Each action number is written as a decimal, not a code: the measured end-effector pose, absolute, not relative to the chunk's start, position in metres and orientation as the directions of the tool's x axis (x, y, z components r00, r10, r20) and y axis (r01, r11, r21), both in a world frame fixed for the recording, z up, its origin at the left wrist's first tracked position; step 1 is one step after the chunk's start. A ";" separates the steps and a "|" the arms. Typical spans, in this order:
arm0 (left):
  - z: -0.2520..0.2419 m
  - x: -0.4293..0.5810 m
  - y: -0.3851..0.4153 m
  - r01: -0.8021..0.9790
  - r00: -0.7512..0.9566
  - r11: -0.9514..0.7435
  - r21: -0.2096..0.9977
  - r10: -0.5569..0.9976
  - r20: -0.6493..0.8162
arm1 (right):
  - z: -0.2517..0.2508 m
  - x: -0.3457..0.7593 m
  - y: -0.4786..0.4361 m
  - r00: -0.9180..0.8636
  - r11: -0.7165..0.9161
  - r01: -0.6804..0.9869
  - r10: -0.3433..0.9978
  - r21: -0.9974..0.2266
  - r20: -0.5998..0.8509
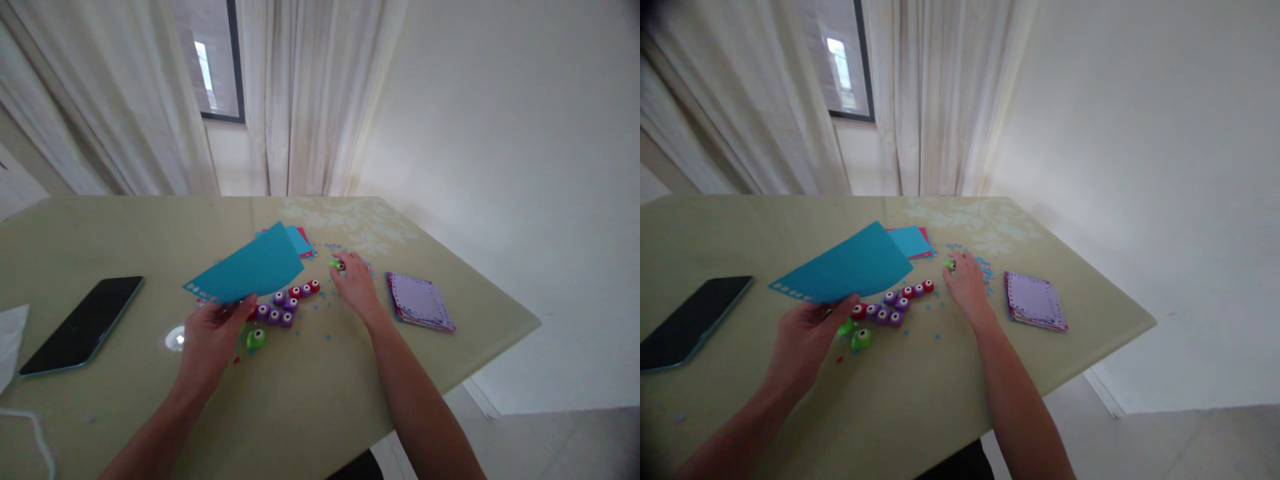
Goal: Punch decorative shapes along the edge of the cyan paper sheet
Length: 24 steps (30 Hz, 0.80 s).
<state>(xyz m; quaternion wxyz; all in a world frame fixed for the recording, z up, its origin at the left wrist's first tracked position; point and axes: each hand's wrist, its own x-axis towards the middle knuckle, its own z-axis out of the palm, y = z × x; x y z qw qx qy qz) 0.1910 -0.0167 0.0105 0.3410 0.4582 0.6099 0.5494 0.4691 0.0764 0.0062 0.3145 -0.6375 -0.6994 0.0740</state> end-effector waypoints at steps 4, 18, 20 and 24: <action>0.015 0.187 -0.019 0.228 -0.436 0.067 0.971 0.899 0.040 | 0.015 0.456 0.071 -0.010 0.228 0.337 0.971 -0.914 0.239; 0.008 0.196 -0.020 -0.048 -0.329 -0.002 0.999 0.944 -0.014 | 0.019 0.409 0.034 -0.462 -0.122 -0.113 0.885 -0.986 -0.057; 0.010 0.197 -0.021 -0.042 -0.317 -0.016 0.999 0.948 0.002 | 0.020 0.408 0.032 -0.488 -0.149 -0.139 0.870 -0.979 -0.063; 0.009 0.195 -0.022 -0.019 -0.284 0.021 1.000 0.959 -0.026 | 0.018 0.406 0.030 -0.520 -0.209 -0.212 0.851 -0.955 -0.071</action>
